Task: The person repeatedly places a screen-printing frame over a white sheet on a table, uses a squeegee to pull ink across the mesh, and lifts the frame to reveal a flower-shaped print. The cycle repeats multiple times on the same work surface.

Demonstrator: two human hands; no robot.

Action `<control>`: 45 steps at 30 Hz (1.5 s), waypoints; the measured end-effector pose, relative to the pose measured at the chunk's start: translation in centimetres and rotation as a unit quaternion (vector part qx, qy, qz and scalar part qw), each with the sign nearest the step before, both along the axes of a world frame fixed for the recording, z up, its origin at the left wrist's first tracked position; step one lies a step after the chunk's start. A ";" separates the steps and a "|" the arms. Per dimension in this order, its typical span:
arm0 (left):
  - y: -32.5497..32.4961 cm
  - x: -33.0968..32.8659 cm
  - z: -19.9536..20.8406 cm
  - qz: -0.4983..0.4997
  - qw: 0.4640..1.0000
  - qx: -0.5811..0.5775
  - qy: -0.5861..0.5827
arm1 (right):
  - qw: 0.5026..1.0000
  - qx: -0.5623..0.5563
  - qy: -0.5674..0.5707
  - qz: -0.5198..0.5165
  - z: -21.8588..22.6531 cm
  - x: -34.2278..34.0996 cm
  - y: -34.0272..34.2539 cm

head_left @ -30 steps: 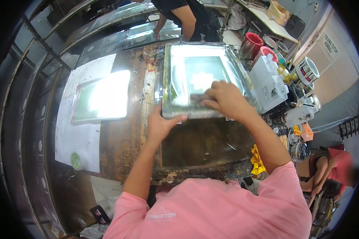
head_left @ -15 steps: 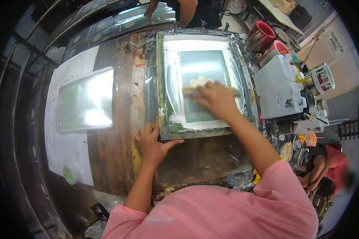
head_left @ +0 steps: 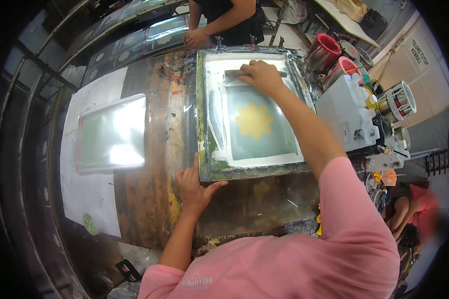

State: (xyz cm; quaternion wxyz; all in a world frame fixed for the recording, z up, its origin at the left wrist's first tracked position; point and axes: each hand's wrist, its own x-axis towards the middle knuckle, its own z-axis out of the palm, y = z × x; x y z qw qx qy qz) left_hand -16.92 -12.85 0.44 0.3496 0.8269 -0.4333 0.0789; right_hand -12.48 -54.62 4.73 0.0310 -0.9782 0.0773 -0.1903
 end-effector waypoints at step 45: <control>-2.0 8.9 7.8 0.161 0.986 -0.032 0.035 | 0.976 -0.070 -0.201 -0.052 27.3 -8.6 10.5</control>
